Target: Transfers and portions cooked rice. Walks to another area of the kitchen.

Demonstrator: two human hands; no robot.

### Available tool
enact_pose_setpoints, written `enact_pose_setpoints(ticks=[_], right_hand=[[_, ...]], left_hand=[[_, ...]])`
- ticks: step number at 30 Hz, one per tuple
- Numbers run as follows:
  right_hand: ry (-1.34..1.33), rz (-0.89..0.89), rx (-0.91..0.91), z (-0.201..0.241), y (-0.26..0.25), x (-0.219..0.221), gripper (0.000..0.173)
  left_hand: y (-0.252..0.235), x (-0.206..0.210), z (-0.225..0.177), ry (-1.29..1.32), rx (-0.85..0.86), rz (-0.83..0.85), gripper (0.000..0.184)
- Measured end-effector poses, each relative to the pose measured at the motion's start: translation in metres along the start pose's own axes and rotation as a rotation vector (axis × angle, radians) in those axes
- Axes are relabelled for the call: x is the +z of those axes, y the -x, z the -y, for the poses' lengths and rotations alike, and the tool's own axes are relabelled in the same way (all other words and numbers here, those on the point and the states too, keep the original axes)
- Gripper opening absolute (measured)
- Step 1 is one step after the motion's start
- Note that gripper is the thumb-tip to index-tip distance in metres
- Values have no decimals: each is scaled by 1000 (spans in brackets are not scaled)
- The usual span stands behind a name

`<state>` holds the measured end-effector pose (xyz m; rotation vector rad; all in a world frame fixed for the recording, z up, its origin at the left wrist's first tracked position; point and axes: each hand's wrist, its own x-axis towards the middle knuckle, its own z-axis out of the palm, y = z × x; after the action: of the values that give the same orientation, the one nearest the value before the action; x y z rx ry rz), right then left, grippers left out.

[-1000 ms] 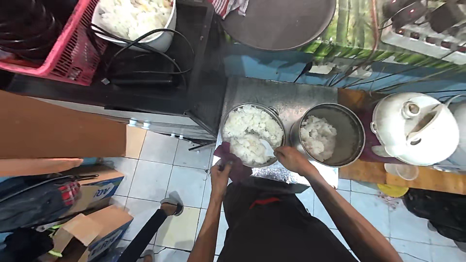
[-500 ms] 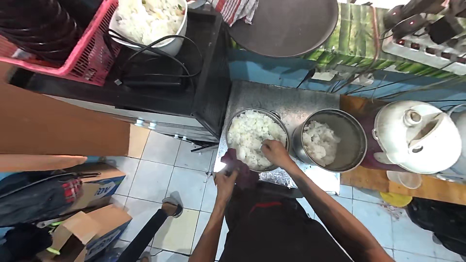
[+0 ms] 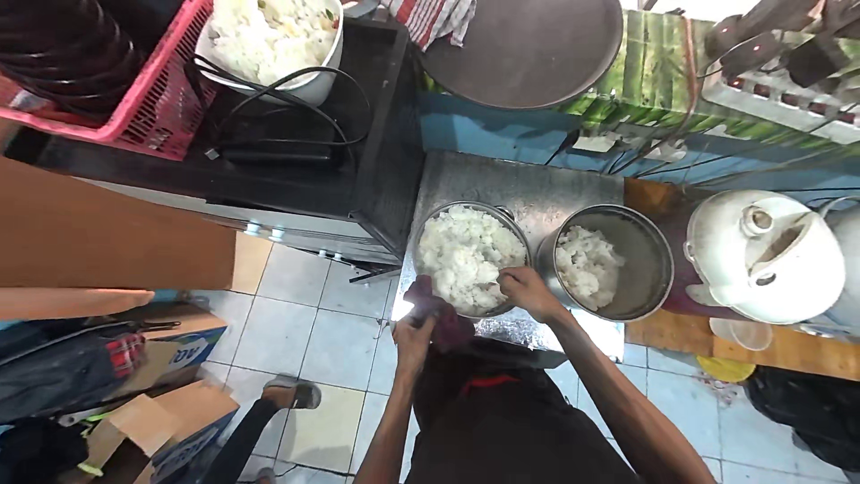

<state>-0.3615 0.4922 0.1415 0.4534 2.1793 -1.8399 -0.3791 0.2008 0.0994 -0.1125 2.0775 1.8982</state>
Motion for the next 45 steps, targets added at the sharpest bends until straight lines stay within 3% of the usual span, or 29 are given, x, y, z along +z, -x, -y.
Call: enact_pose_setpoints(ticks=[4,8,11,14,16,19,22,27,29,32,35,39,42,45], right_hand=[[-66,-21,0,10,20,-7,26],[-306,-49,-3,21,52,-24,23],[-308,-179,15,33,86,-55,22],[-17,-447,-10,42,118,-93,22],[395,-620,40,43,125,-111,28],[909,-583,235,24,97,-114,36],[1024,-514,368,5,81,-121,39],[1039,-665,110,25,124,-136,39],[997,-617,-3,41,138,-127,40],[989,-379,-81,70,139,-96,40],[1149,-138,-133,81,110,-63,25],[1387,-15,-240,87,60,-42,10],[1434,127,-74,90,29,-28,14],[1283,328,126,90,5,-24,17]], left_hand=[[-3,-5,7,0,-26,1,15],[-1,-7,9,17,-7,22,12],[0,-7,6,-6,-14,23,11],[0,-7,5,-10,-14,9,11],[0,-7,7,-14,-17,3,11],[-3,-7,10,-20,-26,17,12],[-5,-7,11,-1,-37,10,11],[-4,-3,8,28,-33,4,14],[-1,-4,9,5,-43,-8,15],[0,-4,10,3,-29,-2,15],[-4,-9,1,-14,54,20,14],[-12,-22,-7,-2,100,61,18],[-14,-27,-6,35,76,69,17],[-14,-29,1,92,41,46,17]])
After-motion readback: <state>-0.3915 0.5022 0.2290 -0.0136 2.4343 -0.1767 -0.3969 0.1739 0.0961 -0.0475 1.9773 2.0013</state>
